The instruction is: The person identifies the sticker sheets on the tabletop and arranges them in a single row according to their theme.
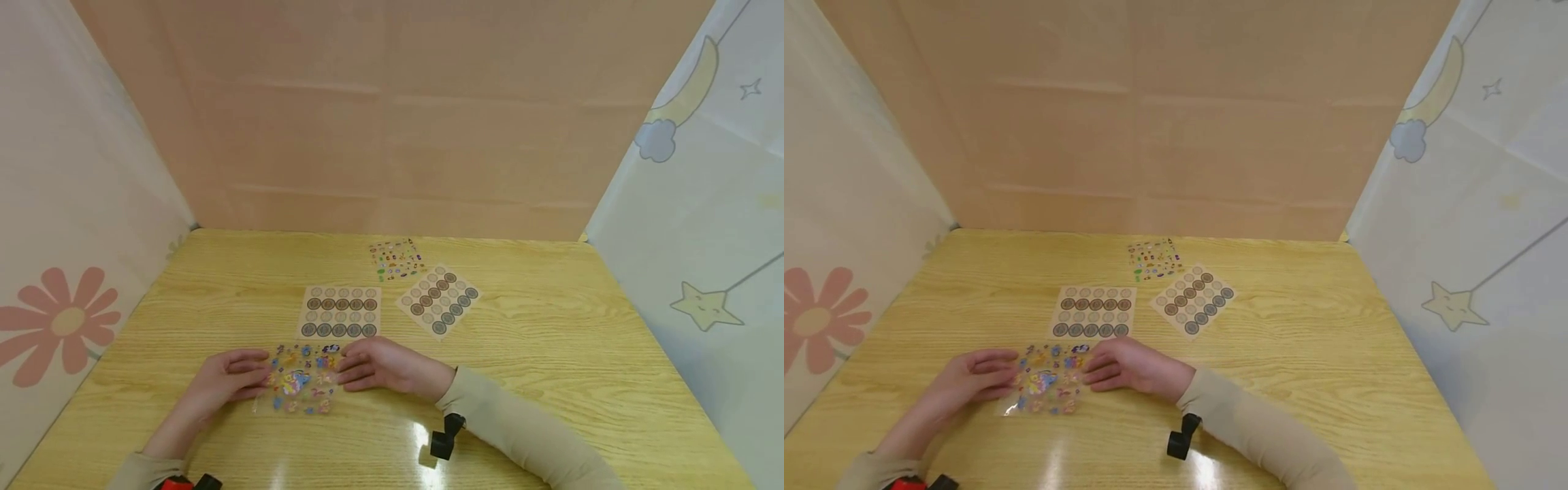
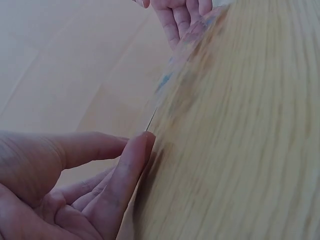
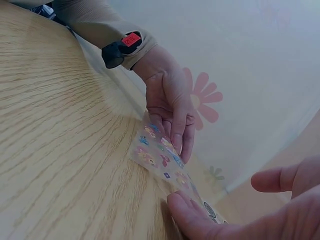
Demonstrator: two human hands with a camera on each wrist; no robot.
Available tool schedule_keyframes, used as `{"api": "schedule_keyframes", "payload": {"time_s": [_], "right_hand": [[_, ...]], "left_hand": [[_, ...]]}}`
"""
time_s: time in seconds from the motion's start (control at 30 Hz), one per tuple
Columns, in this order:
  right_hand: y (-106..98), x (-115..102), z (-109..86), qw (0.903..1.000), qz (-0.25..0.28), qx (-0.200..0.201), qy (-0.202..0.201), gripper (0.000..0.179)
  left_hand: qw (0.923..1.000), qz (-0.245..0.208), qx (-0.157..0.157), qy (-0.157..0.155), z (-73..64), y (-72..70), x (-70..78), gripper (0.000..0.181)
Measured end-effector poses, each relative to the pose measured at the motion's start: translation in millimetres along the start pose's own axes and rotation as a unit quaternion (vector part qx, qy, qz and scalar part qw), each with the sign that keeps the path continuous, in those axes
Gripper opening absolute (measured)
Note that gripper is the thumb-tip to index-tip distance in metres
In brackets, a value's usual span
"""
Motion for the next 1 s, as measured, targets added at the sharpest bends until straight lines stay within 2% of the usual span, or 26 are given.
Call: {"api": "schedule_keyframes", "payload": {"time_s": [0.27,0.57,1.0], "right_hand": [[8,-2,2.4,0.9998,0.006,-0.021,-0.002,0.037],[15,-2,5.5,0.9996,0.016,-0.023,-0.001,0.037],[17,-3,8.0,0.9998,0.015,-0.009,0.004,0.039]], "left_hand": [[0.9987,0.019,0.047,0.01,-4.9,-13.0,0.5,0.051],[0.9969,0.011,0.068,0.038,-12.3,-18.5,6.1,0.054],[0.9953,0.029,0.086,0.034,-16.4,-18.7,10.5,0.051]]}}
Point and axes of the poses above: each hand's wrist, its own z-axis towards the middle knuckle, its own y-axis out of the palm, x = y × z, the point moved 7 cm from there along z, towards the middle knuckle, and after that the axes turned 7 degrees about -z, right-handed, at the moved point
